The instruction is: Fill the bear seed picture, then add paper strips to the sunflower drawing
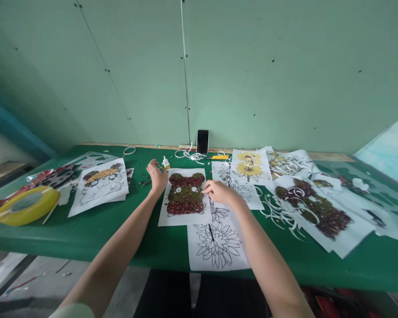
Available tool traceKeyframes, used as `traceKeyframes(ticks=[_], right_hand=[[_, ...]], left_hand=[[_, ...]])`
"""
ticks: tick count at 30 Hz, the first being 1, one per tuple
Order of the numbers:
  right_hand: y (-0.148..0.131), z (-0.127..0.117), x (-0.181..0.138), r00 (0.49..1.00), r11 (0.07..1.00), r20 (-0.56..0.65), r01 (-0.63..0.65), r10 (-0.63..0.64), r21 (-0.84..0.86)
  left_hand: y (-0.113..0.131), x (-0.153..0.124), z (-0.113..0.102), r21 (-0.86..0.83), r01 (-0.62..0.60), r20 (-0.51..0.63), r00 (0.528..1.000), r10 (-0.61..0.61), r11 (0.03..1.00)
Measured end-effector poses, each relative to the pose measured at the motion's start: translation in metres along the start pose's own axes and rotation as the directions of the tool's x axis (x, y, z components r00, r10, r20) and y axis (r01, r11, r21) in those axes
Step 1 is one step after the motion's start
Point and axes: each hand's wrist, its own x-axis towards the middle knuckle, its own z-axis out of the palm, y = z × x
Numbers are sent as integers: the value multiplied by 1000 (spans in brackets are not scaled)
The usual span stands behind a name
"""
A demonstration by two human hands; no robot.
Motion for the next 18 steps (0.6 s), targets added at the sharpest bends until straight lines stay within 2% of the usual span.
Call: traceKeyframes(ticks=[7,14,18], right_hand=[[5,5,4,998,998,-15,55,-55,-23],[5,6,4,1000,998,-3,16,-16,-61],[3,5,3,1000,999,6,-6,6,-51]], left_hand=[[3,0,-2,-8,27,25,999,-26,1000],[7,-1,-2,10,40,59,997,-40,999],[11,6,-13,66,30,59,998,-34,997]])
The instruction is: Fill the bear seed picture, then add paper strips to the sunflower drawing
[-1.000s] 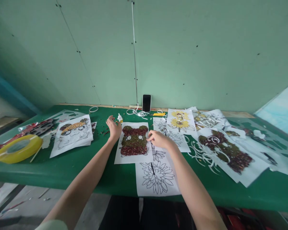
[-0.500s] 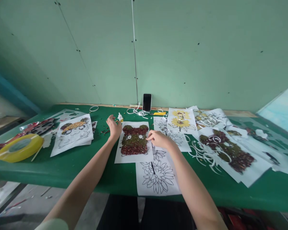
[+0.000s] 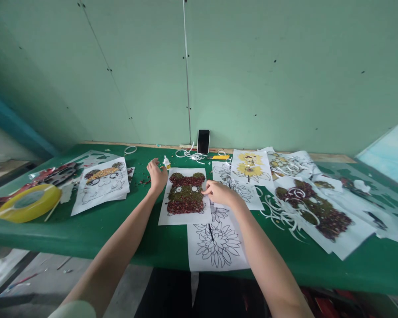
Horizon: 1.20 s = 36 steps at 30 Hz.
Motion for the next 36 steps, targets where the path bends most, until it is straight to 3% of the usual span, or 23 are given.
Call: traceKeyframes(ticks=[3,7,12,18,36], right_hand=[[0,0,0,1000,1000,-20,12,-12,-5],[0,3,0,994,998,-80,68,-68,2],[-3,8,2,976,996,-200,92,-90,0],[-1,9,5,977,997,-200,73,-78,-29],[6,12,10,974,997,-215,71,-76,-32]], left_hand=[[-6,14,-22,116,19,39,999,-23,993],[-31,37,-60,318,119,101,982,-159,941],[-62,53,-90,411,163,301,905,-302,897],[-68,55,-92,491,237,325,843,-429,838],[-59,51,-87,417,135,459,822,-337,899]])
